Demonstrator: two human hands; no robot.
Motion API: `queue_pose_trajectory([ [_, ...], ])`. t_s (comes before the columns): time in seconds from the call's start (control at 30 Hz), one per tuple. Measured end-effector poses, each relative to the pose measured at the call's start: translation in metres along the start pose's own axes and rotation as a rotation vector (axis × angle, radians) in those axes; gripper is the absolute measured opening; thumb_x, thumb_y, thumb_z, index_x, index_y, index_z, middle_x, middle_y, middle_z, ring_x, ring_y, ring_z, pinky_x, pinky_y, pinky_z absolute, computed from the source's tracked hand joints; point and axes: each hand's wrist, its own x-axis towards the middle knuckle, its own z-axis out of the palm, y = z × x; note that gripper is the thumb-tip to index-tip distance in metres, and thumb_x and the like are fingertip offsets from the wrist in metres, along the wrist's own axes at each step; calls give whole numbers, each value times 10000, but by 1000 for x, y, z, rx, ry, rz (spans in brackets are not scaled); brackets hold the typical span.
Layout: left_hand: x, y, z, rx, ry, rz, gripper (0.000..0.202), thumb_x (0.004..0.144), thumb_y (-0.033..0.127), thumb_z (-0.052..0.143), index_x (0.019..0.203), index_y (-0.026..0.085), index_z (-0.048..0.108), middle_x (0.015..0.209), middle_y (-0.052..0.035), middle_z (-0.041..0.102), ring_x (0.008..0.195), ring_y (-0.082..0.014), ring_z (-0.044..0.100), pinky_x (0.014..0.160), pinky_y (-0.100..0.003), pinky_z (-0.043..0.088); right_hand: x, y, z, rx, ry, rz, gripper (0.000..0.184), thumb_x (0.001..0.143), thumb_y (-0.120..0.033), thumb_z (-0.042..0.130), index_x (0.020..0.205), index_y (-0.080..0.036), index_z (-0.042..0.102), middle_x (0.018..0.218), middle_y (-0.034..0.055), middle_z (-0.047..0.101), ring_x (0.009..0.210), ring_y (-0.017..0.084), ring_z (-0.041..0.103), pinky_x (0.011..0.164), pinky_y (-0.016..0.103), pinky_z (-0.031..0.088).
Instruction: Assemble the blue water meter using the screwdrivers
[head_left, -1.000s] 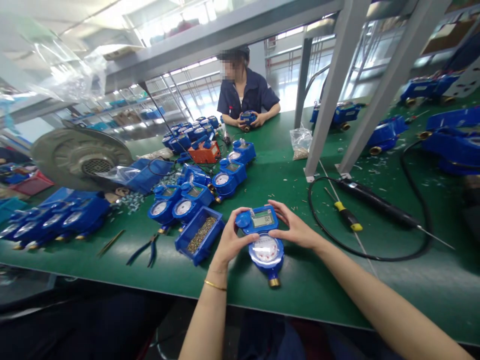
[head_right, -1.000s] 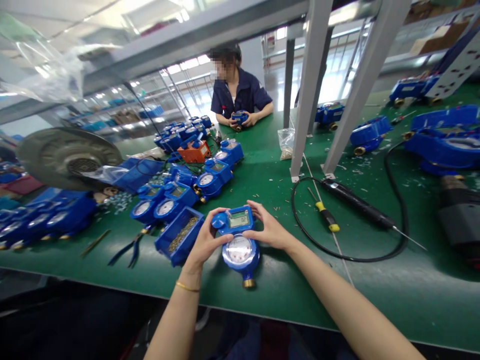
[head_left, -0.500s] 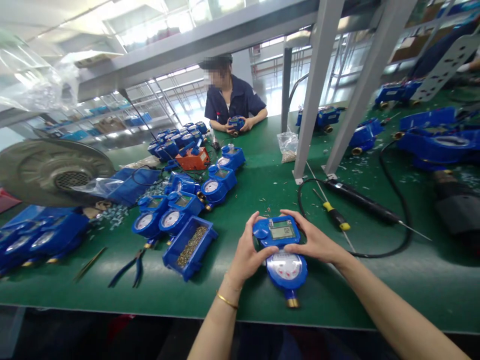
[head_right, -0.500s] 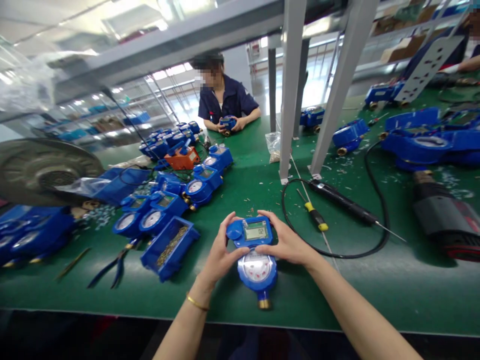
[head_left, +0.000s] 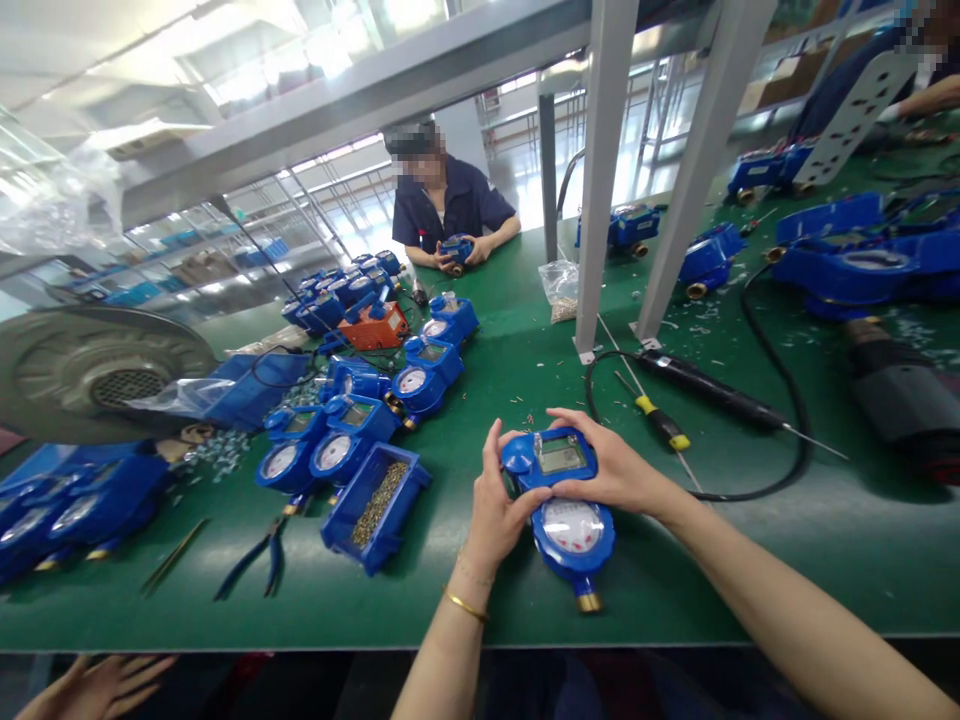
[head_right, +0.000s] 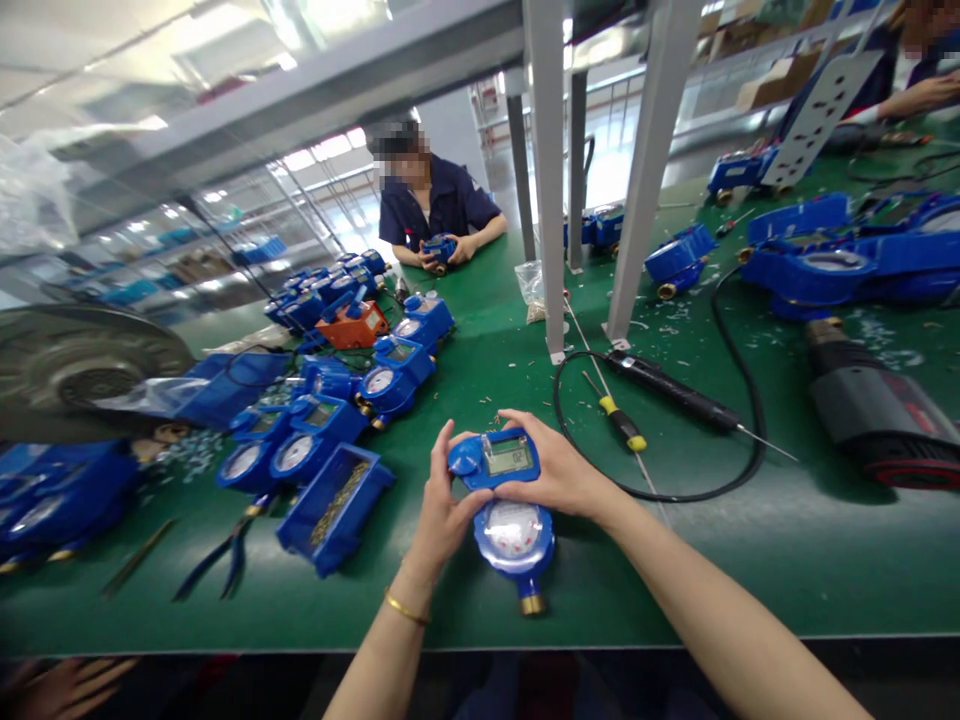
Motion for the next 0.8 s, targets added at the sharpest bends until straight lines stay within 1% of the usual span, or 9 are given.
queue_pose_trajectory([
  [0.1,-1,-3,1,-30,1,0,1015,841,719,695,1584,236,200,1465,-157,552,1315,-319,586,1117,-444,463,-7,3,7,-42,87,-67,793,782,-535,805,1400,-194,445,1292,150,619,1204,301,638,1057,450,533],
  [0.23,0,-7,4,-105,4,25,1081,773,763,736,1571,247,221,1449,-153,559,1312,-326,582,1126,-454,454,-17,5,12,-86,143,-115,697,819,-525,780,1346,-203,456,1287,158,617,1218,307,633,1055,461,542],
  [0.3,3,-7,5,-121,2,38,1113,733,791,746,1565,253,238,1434,-151,569,1306,-337,585,1126,-461,455,-21,7,12,-136,187,-171,690,841,-529,765,1359,-209,442,1285,157,617,1218,307,635,1046,466,554],
  [0.4,6,-7,6,-143,-4,20,1153,671,852,734,1551,245,302,1437,-153,561,1324,-364,558,1156,-485,421,-25,11,14,-183,243,-216,755,843,-548,766,1409,-211,397,1288,158,616,1203,308,648,1040,487,569],
  [0.5,9,-8,4,-228,-95,-49,1133,633,826,793,1509,226,398,1511,-157,501,1416,-396,458,1215,-500,343,-28,9,18,-165,286,-226,785,826,-540,791,1427,-228,394,1270,145,627,1167,301,665,1023,500,585],
  [0.57,10,-8,1,-281,-191,-106,1040,633,717,878,1454,229,467,1492,-140,528,1405,-395,469,1214,-489,348,-27,2,19,-124,397,-259,706,810,-467,828,1374,-254,461,1255,124,618,1172,285,653,994,471,604],
  [0.67,10,-7,-4,-363,-264,-194,916,645,561,939,1384,239,505,1364,-112,622,1290,-375,574,1162,-481,413,-18,-14,7,150,704,-248,621,782,-374,862,1310,-297,544,1290,91,568,1214,251,612,964,418,622],
  [0.73,8,-6,-4,-436,-270,-247,912,652,504,947,1386,238,477,1337,-114,638,1249,-367,608,1140,-484,438,-11,-23,-10,471,840,-186,578,790,-462,842,1286,-302,592,1270,70,587,1157,232,635,985,438,616],
  [0.8,6,-4,-3,-496,-265,-288,926,658,469,947,1400,231,446,1353,-127,636,1254,-367,614,1140,-488,443,-7,-27,-32,755,869,-99,560,793,-635,770,1205,-272,667,1177,55,649,1039,217,677,985,449,615],
])
